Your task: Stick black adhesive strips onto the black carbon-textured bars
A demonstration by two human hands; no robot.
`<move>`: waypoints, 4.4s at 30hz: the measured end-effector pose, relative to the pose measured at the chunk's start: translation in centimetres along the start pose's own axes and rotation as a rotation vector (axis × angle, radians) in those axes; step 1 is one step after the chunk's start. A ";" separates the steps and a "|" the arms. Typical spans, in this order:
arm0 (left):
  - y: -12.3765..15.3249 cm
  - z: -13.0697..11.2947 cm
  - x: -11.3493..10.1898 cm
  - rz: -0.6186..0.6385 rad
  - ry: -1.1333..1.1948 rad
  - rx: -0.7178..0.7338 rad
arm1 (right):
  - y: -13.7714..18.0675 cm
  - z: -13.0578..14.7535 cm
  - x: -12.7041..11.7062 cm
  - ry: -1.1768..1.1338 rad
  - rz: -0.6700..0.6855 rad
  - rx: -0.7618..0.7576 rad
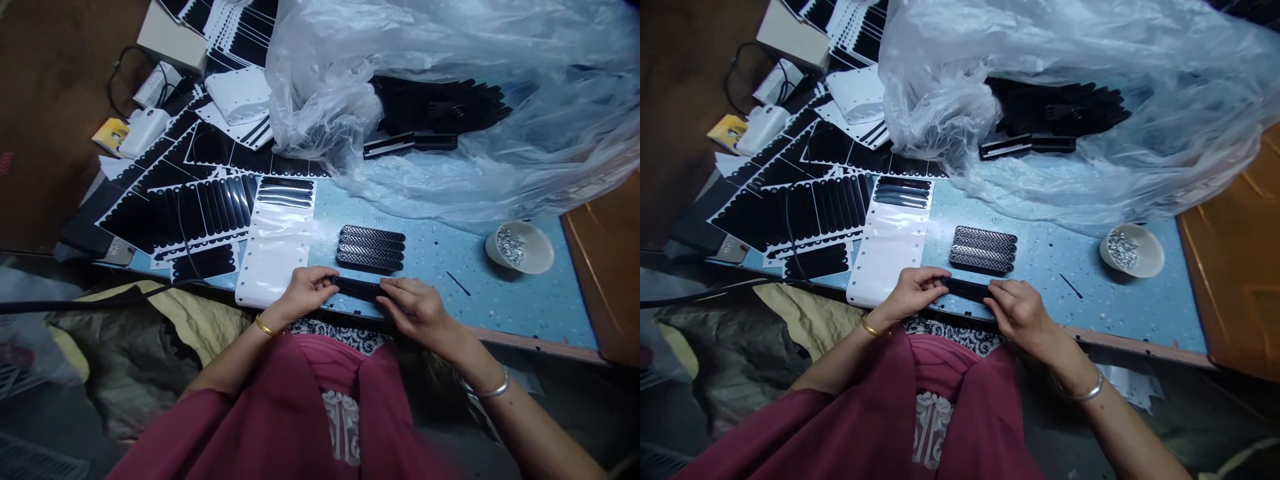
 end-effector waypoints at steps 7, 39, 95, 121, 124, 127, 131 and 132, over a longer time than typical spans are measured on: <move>0.0 0.0 0.0 0.010 0.046 -0.015 | -0.3 -0.1 0.5 0.029 0.047 0.000; 0.0 -0.5 -0.2 0.002 -0.021 0.007 | -1.1 0.4 0.9 0.155 0.089 -0.011; -0.3 -0.5 0.0 -0.095 0.039 -0.008 | 1.7 -2.8 1.7 -0.370 -0.146 0.260; -0.4 -0.4 0.0 -0.081 -0.042 0.047 | 3.7 -3.3 1.5 -0.278 -0.399 0.510; -0.4 -0.4 -0.1 -0.094 -0.093 0.071 | 3.4 -4.0 1.9 -0.232 -0.402 0.576; -0.4 -0.4 -0.1 -0.084 -0.080 0.081 | 3.3 -4.5 2.0 -0.262 -0.393 0.572; -0.4 -0.6 0.0 -0.079 -0.068 0.098 | 2.9 -4.4 1.8 -0.269 -0.355 0.490; -0.4 -0.6 0.0 -0.080 -0.068 0.099 | 2.9 -4.4 1.7 -0.258 -0.348 0.474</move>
Point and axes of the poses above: each hand's wrist, its own y-axis away from the middle knuckle, its own x-axis out of the palm, z = x × y, the point moved 8 cm from there along -y, towards the middle knuckle, and after that the axes turned 10 degrees about z, right-handed, at the moved point
